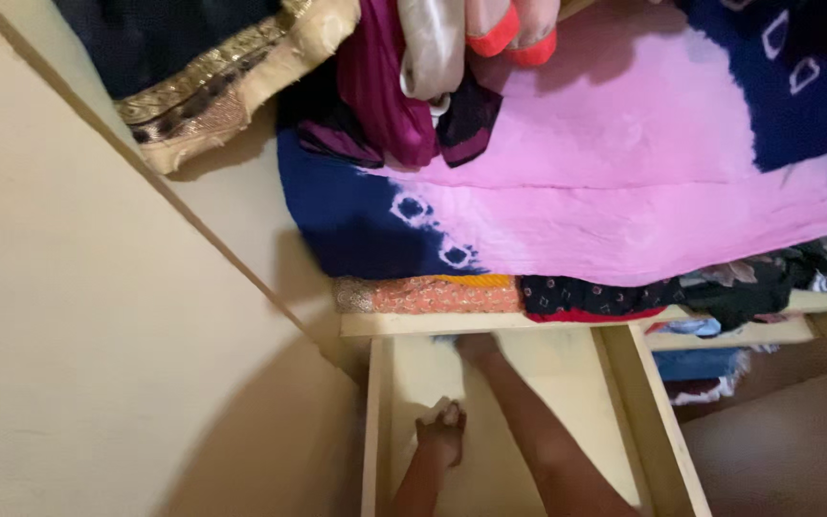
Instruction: The person wipes the inside of a wooden drawer with a cloth, then wipes the covers of two books and places them into the drawer.
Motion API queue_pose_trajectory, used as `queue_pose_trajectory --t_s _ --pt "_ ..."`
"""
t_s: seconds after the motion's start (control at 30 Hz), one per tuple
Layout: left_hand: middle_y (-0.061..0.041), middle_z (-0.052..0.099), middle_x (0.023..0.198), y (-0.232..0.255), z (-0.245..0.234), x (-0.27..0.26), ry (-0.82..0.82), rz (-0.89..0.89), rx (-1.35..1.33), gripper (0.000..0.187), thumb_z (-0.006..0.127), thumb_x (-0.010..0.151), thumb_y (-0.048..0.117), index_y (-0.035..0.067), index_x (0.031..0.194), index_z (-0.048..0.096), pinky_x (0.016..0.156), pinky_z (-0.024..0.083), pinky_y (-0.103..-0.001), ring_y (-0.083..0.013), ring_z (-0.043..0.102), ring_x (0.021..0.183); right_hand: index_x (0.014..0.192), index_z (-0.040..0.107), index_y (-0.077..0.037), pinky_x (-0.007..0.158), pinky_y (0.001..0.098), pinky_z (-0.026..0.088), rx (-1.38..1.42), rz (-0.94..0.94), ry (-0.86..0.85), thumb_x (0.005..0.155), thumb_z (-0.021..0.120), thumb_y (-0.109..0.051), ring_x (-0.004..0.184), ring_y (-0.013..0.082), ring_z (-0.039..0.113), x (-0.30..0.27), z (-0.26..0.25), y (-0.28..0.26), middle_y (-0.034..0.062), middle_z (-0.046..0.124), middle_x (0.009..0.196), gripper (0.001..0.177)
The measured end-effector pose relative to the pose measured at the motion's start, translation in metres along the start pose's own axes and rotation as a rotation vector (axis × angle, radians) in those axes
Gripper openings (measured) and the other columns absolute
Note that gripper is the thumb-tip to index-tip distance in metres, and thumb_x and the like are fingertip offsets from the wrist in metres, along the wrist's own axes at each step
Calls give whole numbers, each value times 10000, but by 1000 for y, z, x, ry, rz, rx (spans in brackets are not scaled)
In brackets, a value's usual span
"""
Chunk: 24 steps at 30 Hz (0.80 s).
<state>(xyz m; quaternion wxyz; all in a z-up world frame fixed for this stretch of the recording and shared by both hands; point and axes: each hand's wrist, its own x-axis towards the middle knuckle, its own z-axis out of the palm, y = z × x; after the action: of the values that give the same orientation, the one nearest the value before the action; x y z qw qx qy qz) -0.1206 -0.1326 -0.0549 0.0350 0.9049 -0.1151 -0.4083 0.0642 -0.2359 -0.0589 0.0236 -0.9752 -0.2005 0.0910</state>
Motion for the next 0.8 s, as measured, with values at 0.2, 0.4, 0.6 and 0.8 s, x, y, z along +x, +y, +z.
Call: queue_pose_trajectory --t_s 0.2,0.4,0.6,0.8 --pt "37 -173 1739 2 -2 6 -54 -47 -34 1025 634 902 66 225 1664 -33 1246 185 -682 -231 38 1614 1183 752 -178 1156 605 418 -172 213 -78 987 498 -306 1218 341 668 -77 -6 80 149 721 1269 346" --pt "36 -227 1731 9 0 10 -23 -65 -12 1070 619 900 1 215 1671 -92 1230 201 -695 -235 24 1606 1231 727 -119 1015 519 512 -90 460 -67 936 577 -374 1172 317 691 -133 -19 149 162 724 1246 418" --pt "2 -180 1737 9 -4 -1 -68 -61 -25 994 620 939 156 169 1662 -62 1244 242 -651 -249 61 1611 1274 688 -53 884 510 562 -222 562 -116 956 572 -402 1098 304 713 -126 12 149 178 726 1210 486" --pt "2 -201 1737 6 4 14 -1 -43 6 974 574 955 104 179 1670 -83 1216 241 -689 -273 73 1601 1262 659 -29 740 503 600 -160 584 108 1063 476 -457 878 291 752 -101 11 112 162 773 1044 506"
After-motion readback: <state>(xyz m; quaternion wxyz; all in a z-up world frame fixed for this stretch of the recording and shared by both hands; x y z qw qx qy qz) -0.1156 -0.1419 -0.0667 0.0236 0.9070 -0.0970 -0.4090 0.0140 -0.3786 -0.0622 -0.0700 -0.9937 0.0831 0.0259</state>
